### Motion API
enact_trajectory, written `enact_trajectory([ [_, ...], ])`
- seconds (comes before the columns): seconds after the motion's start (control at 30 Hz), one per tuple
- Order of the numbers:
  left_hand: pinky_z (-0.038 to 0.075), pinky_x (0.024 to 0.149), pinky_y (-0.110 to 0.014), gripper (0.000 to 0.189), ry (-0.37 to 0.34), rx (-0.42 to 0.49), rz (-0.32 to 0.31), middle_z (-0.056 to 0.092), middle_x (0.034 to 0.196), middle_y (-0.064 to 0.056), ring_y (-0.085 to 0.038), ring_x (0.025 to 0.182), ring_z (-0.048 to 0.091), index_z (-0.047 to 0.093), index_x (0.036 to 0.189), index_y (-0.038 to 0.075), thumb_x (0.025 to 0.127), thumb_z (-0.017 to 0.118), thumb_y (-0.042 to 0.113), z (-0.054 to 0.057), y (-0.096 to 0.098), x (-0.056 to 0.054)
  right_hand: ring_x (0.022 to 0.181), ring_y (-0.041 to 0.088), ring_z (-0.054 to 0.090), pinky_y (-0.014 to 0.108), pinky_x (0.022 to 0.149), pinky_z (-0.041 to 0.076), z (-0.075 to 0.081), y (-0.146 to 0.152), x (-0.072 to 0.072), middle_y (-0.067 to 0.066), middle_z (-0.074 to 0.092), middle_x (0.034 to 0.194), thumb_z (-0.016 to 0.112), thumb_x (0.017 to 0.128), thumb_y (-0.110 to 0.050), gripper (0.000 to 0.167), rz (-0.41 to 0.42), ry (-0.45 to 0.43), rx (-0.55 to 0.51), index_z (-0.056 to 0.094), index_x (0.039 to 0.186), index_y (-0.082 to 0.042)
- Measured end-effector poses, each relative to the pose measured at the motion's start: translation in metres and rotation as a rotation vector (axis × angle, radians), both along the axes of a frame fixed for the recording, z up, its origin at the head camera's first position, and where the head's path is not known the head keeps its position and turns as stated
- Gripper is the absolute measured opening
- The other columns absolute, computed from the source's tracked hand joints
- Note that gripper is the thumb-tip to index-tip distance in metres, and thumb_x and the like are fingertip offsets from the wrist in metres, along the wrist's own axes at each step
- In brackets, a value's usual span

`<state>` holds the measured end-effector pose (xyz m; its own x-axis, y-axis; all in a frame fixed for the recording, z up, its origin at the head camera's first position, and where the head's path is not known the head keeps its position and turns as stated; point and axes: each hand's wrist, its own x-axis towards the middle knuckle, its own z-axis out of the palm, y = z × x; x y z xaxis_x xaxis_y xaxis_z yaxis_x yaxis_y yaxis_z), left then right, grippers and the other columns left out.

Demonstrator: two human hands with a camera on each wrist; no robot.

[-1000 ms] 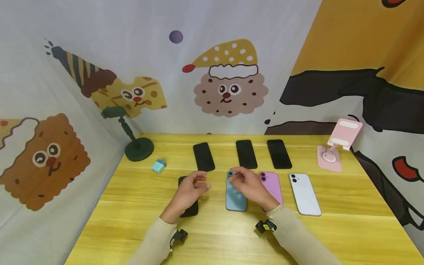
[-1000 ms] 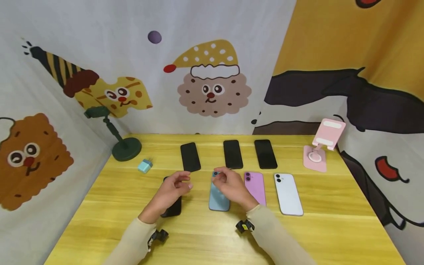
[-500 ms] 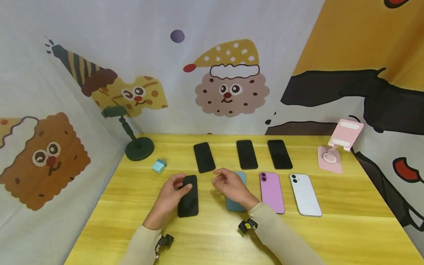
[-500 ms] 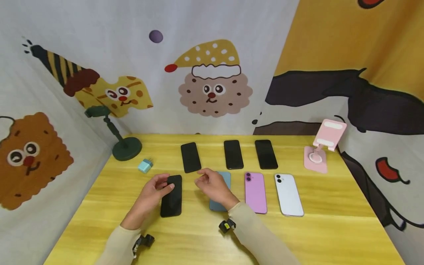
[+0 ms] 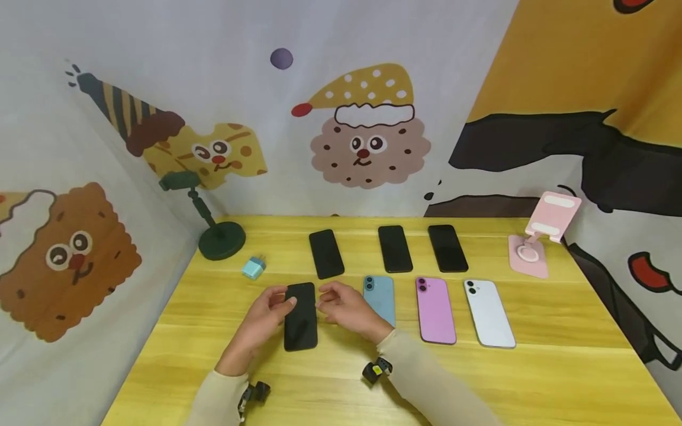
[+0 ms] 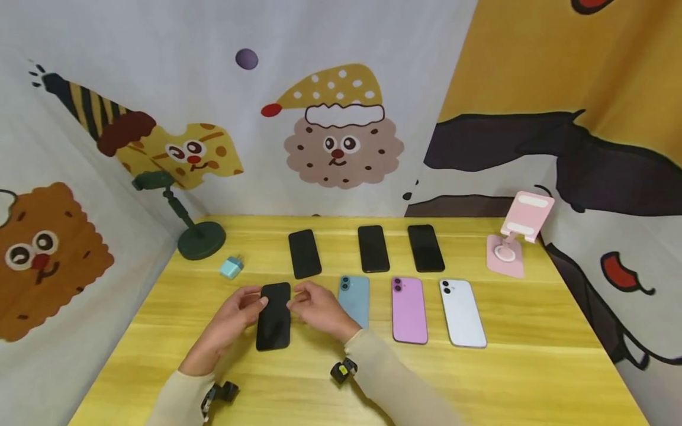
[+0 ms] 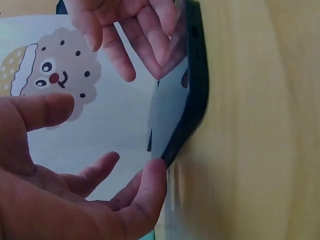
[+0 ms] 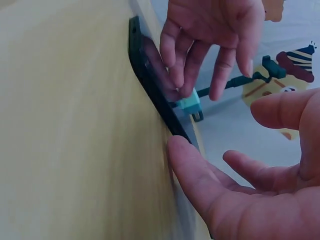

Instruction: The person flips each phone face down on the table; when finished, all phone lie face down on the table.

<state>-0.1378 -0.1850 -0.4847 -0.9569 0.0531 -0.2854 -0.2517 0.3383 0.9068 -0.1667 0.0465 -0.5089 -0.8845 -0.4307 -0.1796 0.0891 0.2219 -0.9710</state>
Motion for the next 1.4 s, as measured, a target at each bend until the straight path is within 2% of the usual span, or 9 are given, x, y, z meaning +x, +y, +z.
enact_trajectory([
  [0.13,0.055,0.099,-0.047,0.06,-0.016,0.037,0.028,0.049,0.151,-0.028,-0.04,0.132,0.057,0.044,0.154,0.002,0.106,0.066,0.03,-0.004,-0.002,0.0,0.12,0.027,0.068,0.043,0.091,0.063,-0.004,-0.007,0.003,0.017,0.063,0.14,0.065,0.106,-0.027,0.048,0.007,-0.045,-0.037,0.055,0.147,-0.004],
  [0.27,0.056,0.1,-0.046,0.06,-0.026,0.09,0.066,0.054,0.149,-0.028,-0.038,0.13,0.06,0.04,0.156,0.001,0.108,0.063,0.027,-0.009,-0.002,-0.001,0.121,0.029,0.068,0.043,0.092,0.063,-0.003,-0.007,0.004,0.018,0.061,0.143,0.065,0.106,-0.026,0.047,0.011,-0.063,-0.051,0.057,0.146,-0.003],
  [0.5,0.055,0.092,-0.036,0.06,0.006,0.102,0.071,0.051,0.15,-0.032,-0.038,0.129,0.059,0.037,0.16,-0.002,0.106,0.06,0.007,-0.009,-0.006,-0.005,0.126,0.03,0.066,0.043,0.095,0.063,-0.006,-0.005,0.003,0.019,0.058,0.149,0.065,0.106,-0.025,0.049,0.025,-0.072,-0.077,0.055,0.149,-0.002],
  [0.67,0.055,0.086,-0.032,0.063,0.036,0.136,0.082,0.051,0.15,-0.029,-0.037,0.126,0.059,0.038,0.161,0.003,0.102,0.06,0.0,-0.007,-0.006,-0.008,0.128,0.032,0.065,0.042,0.092,0.064,-0.006,-0.005,0.006,0.02,0.055,0.152,0.064,0.106,-0.025,0.048,0.032,-0.084,-0.08,0.056,0.149,-0.004],
  [0.87,0.055,0.082,-0.025,0.074,0.06,0.181,0.094,0.054,0.145,-0.026,-0.037,0.124,0.062,0.031,0.165,0.008,0.098,0.063,-0.005,-0.005,-0.003,-0.011,0.131,0.033,0.063,0.043,0.094,0.063,-0.002,-0.005,0.005,0.02,0.055,0.153,0.065,0.106,-0.026,0.048,0.038,-0.087,-0.079,0.056,0.149,-0.006],
  [0.97,0.055,0.085,-0.021,0.07,0.068,0.187,0.07,0.054,0.147,-0.028,-0.039,0.132,0.06,0.035,0.163,0.003,0.099,0.063,-0.004,-0.006,-0.003,-0.011,0.13,0.033,0.064,0.043,0.093,0.063,-0.001,-0.005,0.003,0.02,0.056,0.151,0.066,0.106,-0.026,0.048,0.033,-0.086,-0.076,0.056,0.148,-0.005],
  [1.1,0.055,0.092,-0.019,0.057,0.09,0.21,0.005,0.054,0.151,-0.029,-0.039,0.137,0.058,0.044,0.158,-0.001,0.103,0.06,-0.002,-0.009,-0.004,-0.011,0.124,0.031,0.067,0.044,0.093,0.063,-0.001,-0.007,0.001,0.022,0.058,0.148,0.069,0.104,-0.024,0.049,0.029,-0.087,-0.086,0.057,0.148,-0.006],
  [1.23,0.056,0.097,-0.022,0.052,0.088,0.24,-0.053,0.056,0.153,-0.023,-0.035,0.136,0.06,0.05,0.156,0.006,0.105,0.059,0.001,-0.011,-0.004,-0.013,0.116,0.029,0.071,0.044,0.094,0.063,0.001,-0.007,-0.002,0.023,0.058,0.146,0.073,0.101,-0.021,0.056,0.044,-0.086,-0.094,0.054,0.151,-0.006],
  [1.4,0.058,0.102,-0.031,0.053,0.046,0.285,-0.132,0.051,0.158,-0.019,-0.029,0.132,0.064,0.049,0.158,0.013,0.107,0.059,0.008,-0.012,-0.003,-0.015,0.114,0.03,0.072,0.047,0.094,0.063,0.004,-0.005,-0.002,0.026,0.06,0.145,0.073,0.101,-0.022,0.064,0.058,-0.079,-0.107,0.046,0.158,-0.008],
])
